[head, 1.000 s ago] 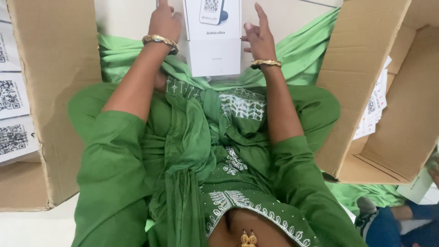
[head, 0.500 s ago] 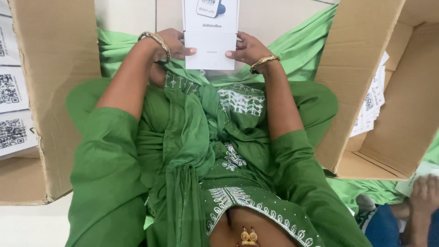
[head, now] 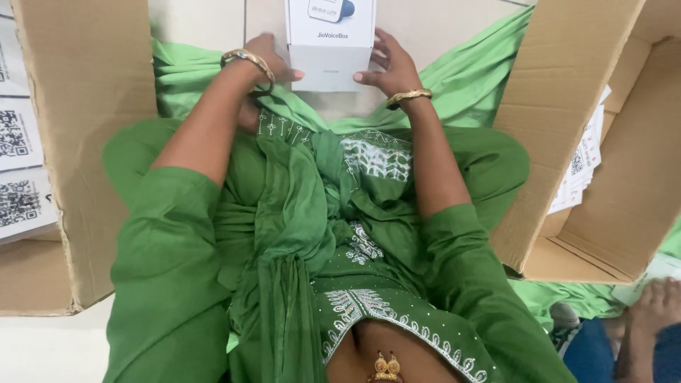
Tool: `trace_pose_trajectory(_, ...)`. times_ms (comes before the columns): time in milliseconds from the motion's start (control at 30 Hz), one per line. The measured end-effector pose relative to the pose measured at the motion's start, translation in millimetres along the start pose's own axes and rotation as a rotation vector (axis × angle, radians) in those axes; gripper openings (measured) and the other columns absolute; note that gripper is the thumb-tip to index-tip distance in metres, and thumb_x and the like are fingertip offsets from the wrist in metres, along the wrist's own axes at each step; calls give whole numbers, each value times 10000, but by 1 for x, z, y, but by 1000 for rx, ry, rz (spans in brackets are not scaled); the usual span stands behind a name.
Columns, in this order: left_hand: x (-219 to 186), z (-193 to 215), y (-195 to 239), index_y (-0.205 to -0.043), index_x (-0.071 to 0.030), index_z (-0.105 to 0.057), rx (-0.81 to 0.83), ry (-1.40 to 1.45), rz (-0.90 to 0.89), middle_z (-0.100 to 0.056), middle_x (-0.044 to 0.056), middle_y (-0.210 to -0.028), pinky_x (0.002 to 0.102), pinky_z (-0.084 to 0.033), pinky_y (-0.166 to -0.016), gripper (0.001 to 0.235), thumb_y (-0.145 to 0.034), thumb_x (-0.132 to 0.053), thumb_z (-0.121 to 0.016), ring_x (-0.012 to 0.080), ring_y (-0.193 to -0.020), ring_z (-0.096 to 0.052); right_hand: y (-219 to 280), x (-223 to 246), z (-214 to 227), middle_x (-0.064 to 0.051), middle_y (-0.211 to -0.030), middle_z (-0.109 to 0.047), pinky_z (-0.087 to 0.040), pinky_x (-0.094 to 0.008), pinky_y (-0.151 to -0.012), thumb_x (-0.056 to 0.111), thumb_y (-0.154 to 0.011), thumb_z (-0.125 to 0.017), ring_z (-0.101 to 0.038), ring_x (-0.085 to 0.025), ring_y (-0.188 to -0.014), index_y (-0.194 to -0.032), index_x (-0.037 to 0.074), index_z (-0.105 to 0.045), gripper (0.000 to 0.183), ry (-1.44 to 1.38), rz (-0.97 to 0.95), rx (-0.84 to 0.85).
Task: The person sits on the floor and packs small white boxes into a larger cardboard box. They repeatedly open the small boxes, remove a card with a QR code, place the card into the larger box, and then place the small box into the larger box.
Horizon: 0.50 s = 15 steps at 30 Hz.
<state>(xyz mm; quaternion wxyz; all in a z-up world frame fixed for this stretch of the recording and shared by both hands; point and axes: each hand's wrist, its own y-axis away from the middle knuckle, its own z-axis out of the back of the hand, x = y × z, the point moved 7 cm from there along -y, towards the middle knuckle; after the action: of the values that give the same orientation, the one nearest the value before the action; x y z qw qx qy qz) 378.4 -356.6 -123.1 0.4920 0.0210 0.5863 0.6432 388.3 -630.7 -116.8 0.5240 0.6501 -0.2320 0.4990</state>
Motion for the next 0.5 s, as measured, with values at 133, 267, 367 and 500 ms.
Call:
trace_pose_trajectory(133, -22, 26, 9, -1585, -33, -191, -459, -223, -289, -562, 280, -1374, 449, -495, -1057, 1288, -609, -188, -1017, 437, -1242, -577, 8, 50, -5, -230, -1583, -409, -586, -416, -913, 77, -610, -1008, -595, -367, -1323, -1607, 163, -117, 1340, 553, 165, -263)
trace_pose_trajectory(267, -46, 18, -3, -1560, -122, -171, -512, -419, -623, -438, 307, -1511, 477, -532, -976, 1360, -513, -121, -1038, 467, -1186, -592, -1, 60, -21, -294, -1574, -365, -563, -463, -1034, 51, -580, -1029, -516, -497, -1344, -1617, 236, -85, 1415, 719, 685, -327)
trace_pose_trajectory(367, -57, 9, -5, -1617, -156, -94, -591, -293, -899, -333, 429, -1529, 463, -569, -916, 1426, -491, -1, -955, 506, -1180, -580, -13, 37, -19, -248, -1531, -503, -580, -463, -972, -64, -689, -870, -597, -471, -1267, -1650, 269, -37, 1315, 625, 563, -361)
trace_pose_trajectory(500, -53, 14, -11, -1691, -246, -55, -528, -257, -652, -533, 239, -1527, 442, -587, -983, 1200, -791, 80, -779, 403, -1208, -679, -22, 30, -11, -198, -1375, -676, -601, -465, -881, -126, -828, -697, -713, -423, -1082, -1651, 398, -149, 1119, 607, 431, -478)
